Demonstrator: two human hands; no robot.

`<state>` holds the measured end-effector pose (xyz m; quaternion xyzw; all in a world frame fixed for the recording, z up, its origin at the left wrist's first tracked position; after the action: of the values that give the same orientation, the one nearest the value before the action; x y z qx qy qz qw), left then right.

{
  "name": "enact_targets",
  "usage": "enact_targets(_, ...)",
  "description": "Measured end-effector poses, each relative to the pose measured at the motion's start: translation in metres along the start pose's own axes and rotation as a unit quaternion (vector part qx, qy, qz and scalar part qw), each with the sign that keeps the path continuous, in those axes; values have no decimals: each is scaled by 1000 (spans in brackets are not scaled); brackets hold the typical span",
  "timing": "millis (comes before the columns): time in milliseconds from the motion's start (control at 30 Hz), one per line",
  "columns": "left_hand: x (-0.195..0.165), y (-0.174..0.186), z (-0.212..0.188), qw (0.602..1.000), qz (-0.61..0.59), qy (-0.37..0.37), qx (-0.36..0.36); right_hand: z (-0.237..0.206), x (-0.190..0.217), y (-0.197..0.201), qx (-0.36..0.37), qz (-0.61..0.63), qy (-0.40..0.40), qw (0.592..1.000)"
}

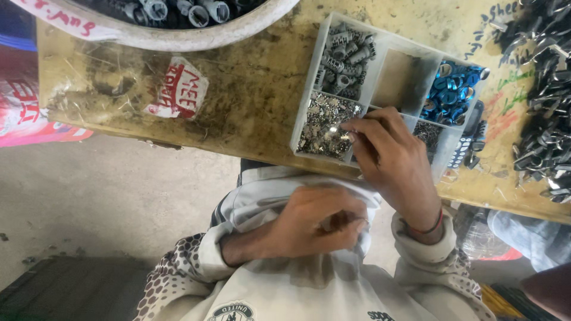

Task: The person sits at a workbench and assembles small metal fittings by hand. They pick a blue cap-like piece and a metal body from a compartment tray, press and twist the parts together, then set the finished assembly on the table beside the tray, repeating the cycle.

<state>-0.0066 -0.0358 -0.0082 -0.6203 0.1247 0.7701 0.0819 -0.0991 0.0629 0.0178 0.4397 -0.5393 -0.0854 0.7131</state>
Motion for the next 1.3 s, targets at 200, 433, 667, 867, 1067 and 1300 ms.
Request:
enact_targets(200,0,-7,0,1000,3,-10,10,-3,-2,-1,12,-41,27,999)
enact_targets(433,3,-16,2,1000,4,4,18,-7,2,16,-10,-30,33,999)
enact_targets(667,6,-25,5,1000,6,9,21,0,-4,-9,28,-50,37,998)
enact_targets(867,14,-27,9,1000,3,10,21,-7,-24,20,-33,34,2,999)
enact_targets(1067,16,-33,16,999,-18,12,34,-6,-37,21,-31,135,-28,990)
enact_targets(1300,14,-31,21,999,3,26,31,-4,-24,12,-3,30,58,998)
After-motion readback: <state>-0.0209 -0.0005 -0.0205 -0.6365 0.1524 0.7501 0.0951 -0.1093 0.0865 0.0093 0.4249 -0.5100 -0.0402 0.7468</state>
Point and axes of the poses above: each hand's wrist, its own z-axis towards the middle knuckle, its own y-axis out of the back of the hand, x = y × z, the point moved 8 cm from there along z, towards the middle knuckle, and after that the axes turned 13 degrees about z, right-handed, at the moved point
